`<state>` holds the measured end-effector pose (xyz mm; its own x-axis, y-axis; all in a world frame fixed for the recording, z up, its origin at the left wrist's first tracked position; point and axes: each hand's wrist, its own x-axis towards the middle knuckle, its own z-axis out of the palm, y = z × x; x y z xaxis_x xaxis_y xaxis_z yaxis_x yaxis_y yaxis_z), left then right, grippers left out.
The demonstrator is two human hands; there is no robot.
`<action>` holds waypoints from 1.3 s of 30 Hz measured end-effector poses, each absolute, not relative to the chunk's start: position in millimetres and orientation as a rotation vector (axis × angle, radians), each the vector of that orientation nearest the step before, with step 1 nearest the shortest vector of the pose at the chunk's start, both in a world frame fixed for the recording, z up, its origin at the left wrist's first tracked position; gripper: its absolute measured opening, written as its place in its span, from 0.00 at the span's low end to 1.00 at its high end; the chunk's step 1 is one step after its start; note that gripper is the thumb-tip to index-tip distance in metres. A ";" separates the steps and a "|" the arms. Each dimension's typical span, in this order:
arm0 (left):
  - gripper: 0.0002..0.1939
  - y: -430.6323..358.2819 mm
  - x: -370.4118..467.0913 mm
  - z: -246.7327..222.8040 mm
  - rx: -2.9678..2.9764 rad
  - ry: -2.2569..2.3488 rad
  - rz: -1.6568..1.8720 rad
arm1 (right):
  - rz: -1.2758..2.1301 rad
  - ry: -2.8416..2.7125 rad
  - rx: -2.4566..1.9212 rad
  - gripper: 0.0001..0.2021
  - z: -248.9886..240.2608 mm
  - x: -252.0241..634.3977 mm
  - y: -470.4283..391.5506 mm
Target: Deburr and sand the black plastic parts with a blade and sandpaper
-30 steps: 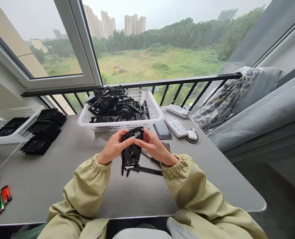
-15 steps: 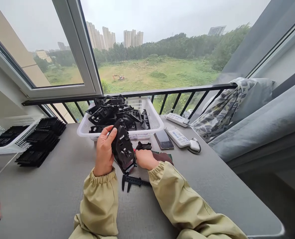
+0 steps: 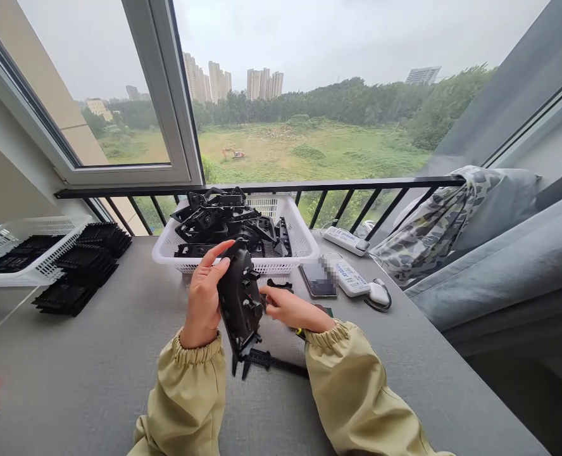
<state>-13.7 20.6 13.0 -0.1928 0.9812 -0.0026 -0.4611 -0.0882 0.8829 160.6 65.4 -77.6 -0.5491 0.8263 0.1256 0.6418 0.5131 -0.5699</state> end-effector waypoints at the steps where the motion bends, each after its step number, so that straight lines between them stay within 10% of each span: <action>1: 0.22 19.2 -13.4 14.0 0.776 0.947 1.559 | 0.749 -2.361 -1.171 0.10 -73.2 163.6 66.8; 12: 0.24 13.1 -8.4 14.3 0.841 0.961 1.373 | 0.914 -1.597 -1.005 0.18 -15.2 207.6 37.6; 39: 0.25 7.8 4.2 8.0 1.193 1.051 1.078 | 0.201 -2.086 -1.101 0.15 -0.9 195.3 6.7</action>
